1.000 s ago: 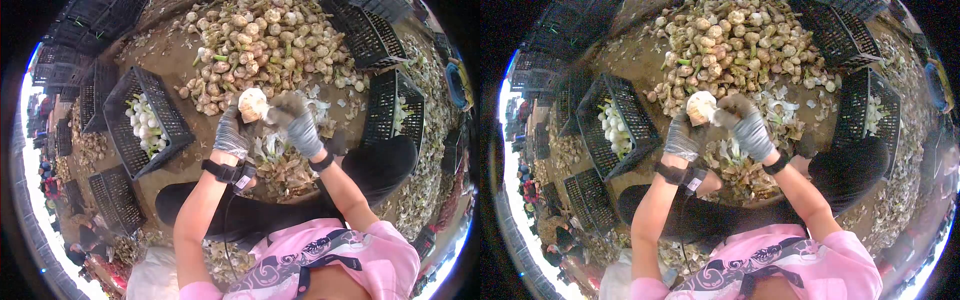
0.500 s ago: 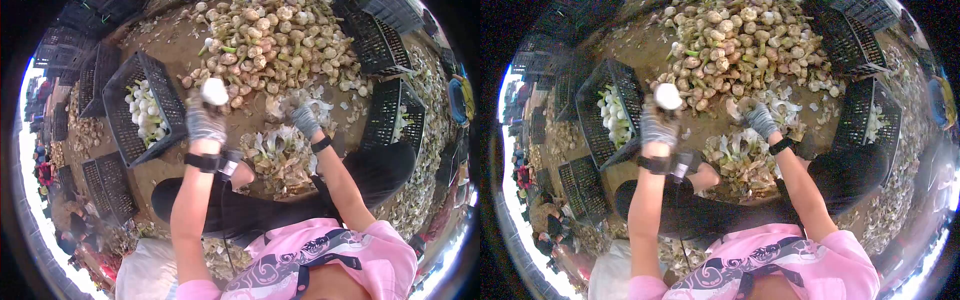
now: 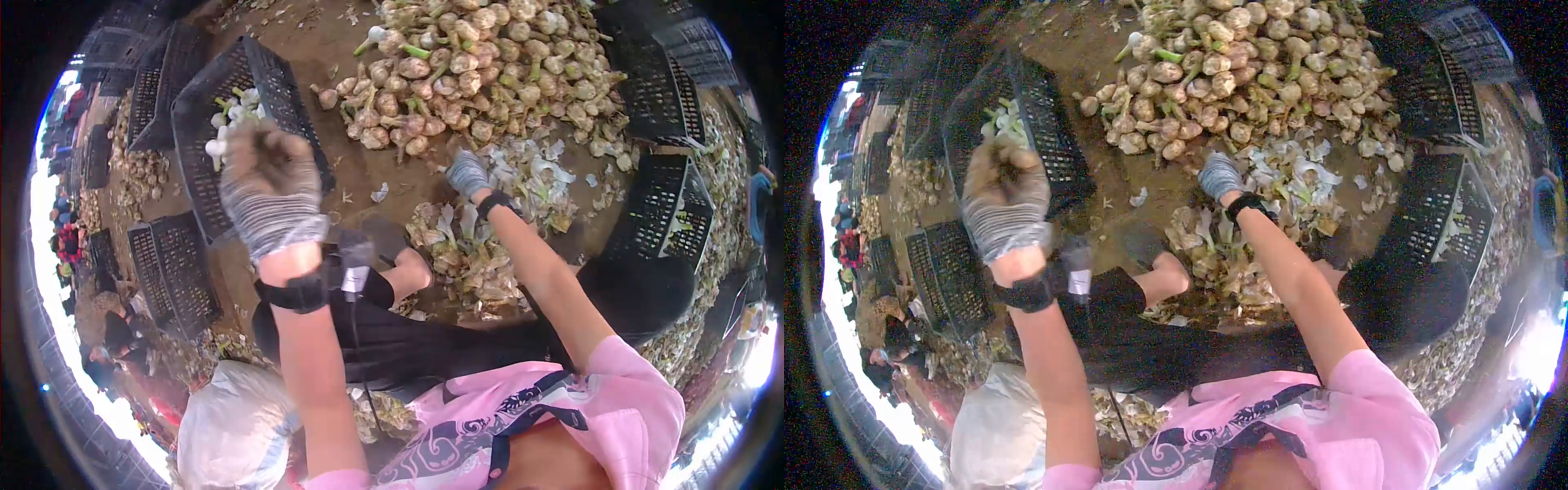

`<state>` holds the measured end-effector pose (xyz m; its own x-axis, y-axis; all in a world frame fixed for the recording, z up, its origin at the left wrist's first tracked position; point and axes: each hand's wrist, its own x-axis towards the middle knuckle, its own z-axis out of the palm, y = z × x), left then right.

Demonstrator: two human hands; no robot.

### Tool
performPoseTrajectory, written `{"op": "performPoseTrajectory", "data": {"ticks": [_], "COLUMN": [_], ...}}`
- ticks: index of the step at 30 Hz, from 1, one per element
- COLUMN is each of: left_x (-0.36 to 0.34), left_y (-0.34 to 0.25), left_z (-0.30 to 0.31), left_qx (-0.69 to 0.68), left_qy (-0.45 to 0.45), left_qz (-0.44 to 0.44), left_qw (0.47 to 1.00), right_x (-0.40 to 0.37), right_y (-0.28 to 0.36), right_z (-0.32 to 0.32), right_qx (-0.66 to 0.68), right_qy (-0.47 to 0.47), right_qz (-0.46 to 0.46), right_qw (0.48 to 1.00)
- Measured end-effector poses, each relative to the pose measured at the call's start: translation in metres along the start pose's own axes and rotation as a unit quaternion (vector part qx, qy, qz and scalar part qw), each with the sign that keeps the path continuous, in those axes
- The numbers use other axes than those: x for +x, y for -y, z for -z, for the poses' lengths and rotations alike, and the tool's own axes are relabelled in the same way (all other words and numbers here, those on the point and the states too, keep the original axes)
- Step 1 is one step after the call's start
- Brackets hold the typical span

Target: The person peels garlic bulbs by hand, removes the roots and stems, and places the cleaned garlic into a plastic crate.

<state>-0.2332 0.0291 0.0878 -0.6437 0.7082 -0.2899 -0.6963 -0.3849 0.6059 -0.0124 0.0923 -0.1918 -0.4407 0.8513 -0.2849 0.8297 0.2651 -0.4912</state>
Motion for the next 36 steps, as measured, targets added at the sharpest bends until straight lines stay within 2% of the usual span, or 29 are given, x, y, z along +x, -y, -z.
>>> {"op": "performPoseTrajectory", "data": {"ticks": [2,3,4,5,6,7,8,11,13,14,15,16,17,18,19,20,22,24,26,27,28,30,31,32,34,35,36], "left_x": [-0.009,-0.012,-0.018,-0.023,-0.028,-0.028,-0.026,-0.024,-0.024,-0.024,-0.027,-0.029,-0.031,-0.033,-0.037,-0.038,-0.038,-0.055,-0.069,-0.075,-0.079,-0.087,-0.089,-0.091,-0.093,-0.094,-0.094], "left_y": [0.020,0.030,0.038,0.044,0.049,0.057,0.065,0.081,0.092,0.099,0.105,0.112,0.115,0.115,0.109,0.112,0.126,0.126,0.130,0.131,0.133,0.138,0.142,0.143,0.143,0.142,0.141], "left_z": [-0.005,-0.006,-0.011,-0.019,-0.025,-0.024,-0.019,-0.003,0.004,0.012,0.015,0.018,0.019,0.019,0.013,0.017,0.025,0.006,-0.003,-0.009,-0.011,-0.013,-0.012,-0.013,-0.014,-0.016,-0.017], "left_qx": [0.080,0.085,0.084,0.058,0.033,0.046,0.059,0.141,0.170,0.234,0.297,0.292,0.361,0.429,0.488,0.486,0.269,0.249,0.314,0.290,0.292,0.369,0.365,0.365,0.332,0.379,0.379], "left_qy": [-0.019,-0.037,-0.042,-0.052,-0.060,-0.055,-0.048,-0.046,-0.039,-0.007,0.027,0.037,0.067,0.099,0.171,0.183,0.319,0.352,0.398,0.399,0.405,0.429,0.418,0.420,0.403,0.403,0.403], "left_qz": [0.013,0.023,0.015,0.062,0.107,0.119,0.130,0.173,0.186,0.151,0.117,0.124,0.123,0.119,0.177,0.179,0.279,0.295,0.192,0.201,0.205,0.062,0.082,0.084,0.089,0.039,0.039], "left_qw": [0.997,0.995,0.996,0.995,0.992,0.990,0.989,0.974,0.967,0.960,0.947,0.948,0.922,0.890,0.838,0.835,0.865,0.853,0.840,0.846,0.842,0.822,0.828,0.827,0.848,0.832,0.832], "right_x": [0.023,0.026,0.035,0.049,0.046,0.026,0.030,0.020,0.001,-0.002,-0.006,-0.012,-0.038,-0.051,-0.061,-0.069,-0.086,-0.100,-0.112,-0.117,-0.118,-0.113,-0.106,-0.109,-0.118,-0.119,-0.118], "right_y": [0.003,0.012,-0.004,-0.034,-0.001,0.011,0.002,-0.006,-0.002,-0.008,-0.015,-0.025,0.013,0.013,0.010,0.009,0.009,0.007,0.009,0.031,0.028,0.012,0.002,0.007,0.018,0.017,0.015], "right_z": [-0.035,-0.038,-0.071,-0.127,-0.102,-0.064,-0.074,-0.063,-0.015,-0.003,0.009,0.022,0.087,0.113,0.131,0.147,0.182,0.201,0.207,0.228,0.222,0.194,0.181,0.182,0.186,0.190,0.190], "right_qx": [0.030,-0.006,-0.007,-0.060,-0.111,-0.072,-0.094,-0.033,-0.005,-0.011,0.083,0.177,0.271,0.267,0.380,0.488,0.514,0.542,0.494,0.640,0.642,0.685,0.495,0.496,0.646,0.625,0.626], "right_qy": [-0.009,0.007,0.010,-0.027,-0.067,-0.047,-0.040,-0.043,-0.033,-0.038,-0.044,-0.052,-0.008,-0.019,-0.014,-0.011,-0.010,-0.008,-0.113,-0.001,-0.009,-0.031,-0.110,-0.112,-0.106,-0.092,-0.092], "right_qz": [-0.072,-0.097,-0.089,-0.101,-0.112,-0.011,0.015,-0.008,0.062,0.059,0.061,0.062,0.003,-0.006,0.010,0.031,0.003,-0.020,0.136,0.067,0.065,0.108,0.133,0.131,0.109,0.106,0.105], "right_qw": [0.997,0.995,0.996,0.993,0.985,0.996,0.995,0.999,0.997,0.997,0.994,0.981,0.963,0.964,0.925,0.872,0.858,0.840,0.852,0.766,0.764,0.720,0.852,0.851,0.748,0.768,0.767]}}
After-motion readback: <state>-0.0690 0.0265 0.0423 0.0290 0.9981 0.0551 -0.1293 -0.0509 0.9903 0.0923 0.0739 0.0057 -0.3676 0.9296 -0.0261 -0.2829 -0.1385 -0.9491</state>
